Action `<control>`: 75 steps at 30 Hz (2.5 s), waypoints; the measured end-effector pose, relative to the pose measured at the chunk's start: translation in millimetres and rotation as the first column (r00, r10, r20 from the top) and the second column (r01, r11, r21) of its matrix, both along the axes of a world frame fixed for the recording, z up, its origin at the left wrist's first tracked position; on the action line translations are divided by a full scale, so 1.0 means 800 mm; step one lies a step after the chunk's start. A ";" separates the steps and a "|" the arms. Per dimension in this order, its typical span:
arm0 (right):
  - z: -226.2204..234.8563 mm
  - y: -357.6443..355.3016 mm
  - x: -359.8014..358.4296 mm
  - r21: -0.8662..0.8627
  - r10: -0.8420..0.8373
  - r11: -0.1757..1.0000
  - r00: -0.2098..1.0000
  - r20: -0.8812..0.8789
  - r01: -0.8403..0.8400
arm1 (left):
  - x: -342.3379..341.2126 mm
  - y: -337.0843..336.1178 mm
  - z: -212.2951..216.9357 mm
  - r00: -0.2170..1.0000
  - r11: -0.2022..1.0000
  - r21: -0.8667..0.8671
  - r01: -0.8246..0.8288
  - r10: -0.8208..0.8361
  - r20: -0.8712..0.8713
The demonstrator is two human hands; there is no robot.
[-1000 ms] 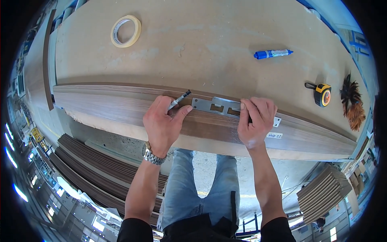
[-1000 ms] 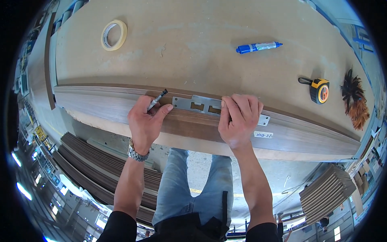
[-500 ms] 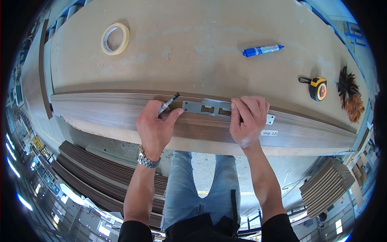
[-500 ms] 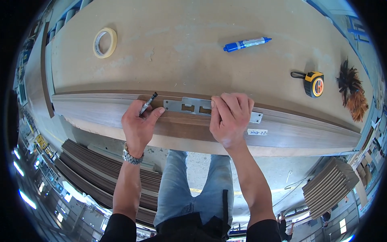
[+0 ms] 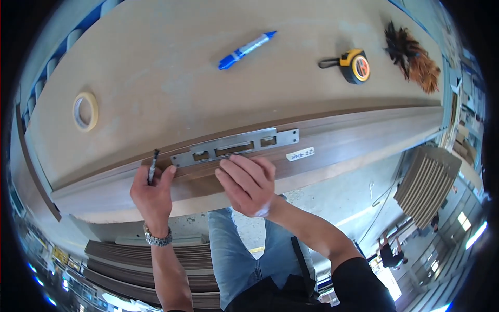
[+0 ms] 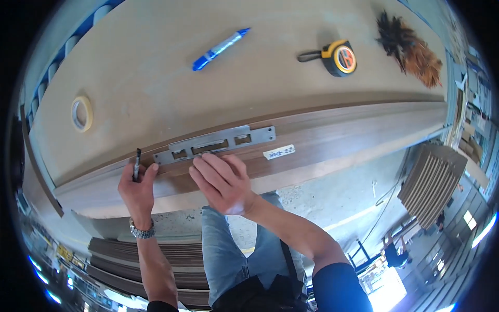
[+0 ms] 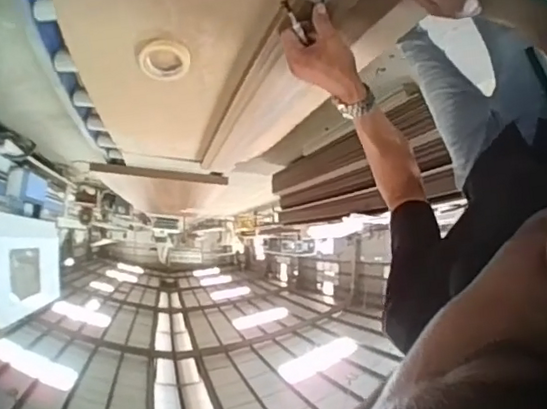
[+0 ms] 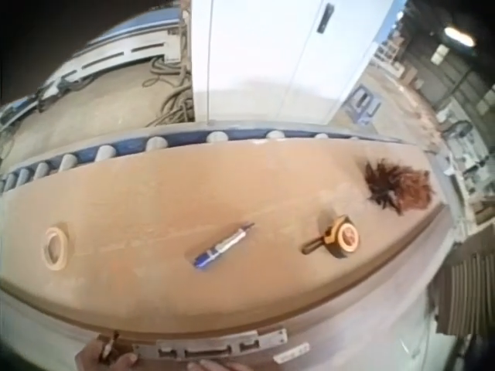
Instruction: Measuring wooden panels with a tape measure and marking positions using a marker and level.
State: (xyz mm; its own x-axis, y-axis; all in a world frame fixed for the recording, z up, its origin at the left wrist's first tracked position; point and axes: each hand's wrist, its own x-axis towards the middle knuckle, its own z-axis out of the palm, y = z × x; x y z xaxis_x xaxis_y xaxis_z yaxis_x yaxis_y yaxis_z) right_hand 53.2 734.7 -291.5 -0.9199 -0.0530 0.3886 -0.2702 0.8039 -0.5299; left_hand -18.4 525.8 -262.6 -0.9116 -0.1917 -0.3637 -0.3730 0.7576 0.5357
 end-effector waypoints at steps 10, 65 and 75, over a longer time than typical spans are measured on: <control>-0.007 0.015 -0.022 0.000 0.095 0.995 0.983 0.158 -0.096 | 0.002 0.003 -0.003 0.999 0.998 0.024 0.050 -0.050 -0.013; -0.014 -0.001 -0.033 -0.153 0.130 0.981 0.989 0.066 -0.119 | -0.001 -0.045 -0.025 0.993 0.985 0.127 0.116 -0.117 0.001; -0.007 0.022 -0.018 0.183 0.033 0.982 0.996 0.084 -0.048 | -0.006 0.012 0.001 0.999 0.998 -0.045 0.038 -0.038 0.009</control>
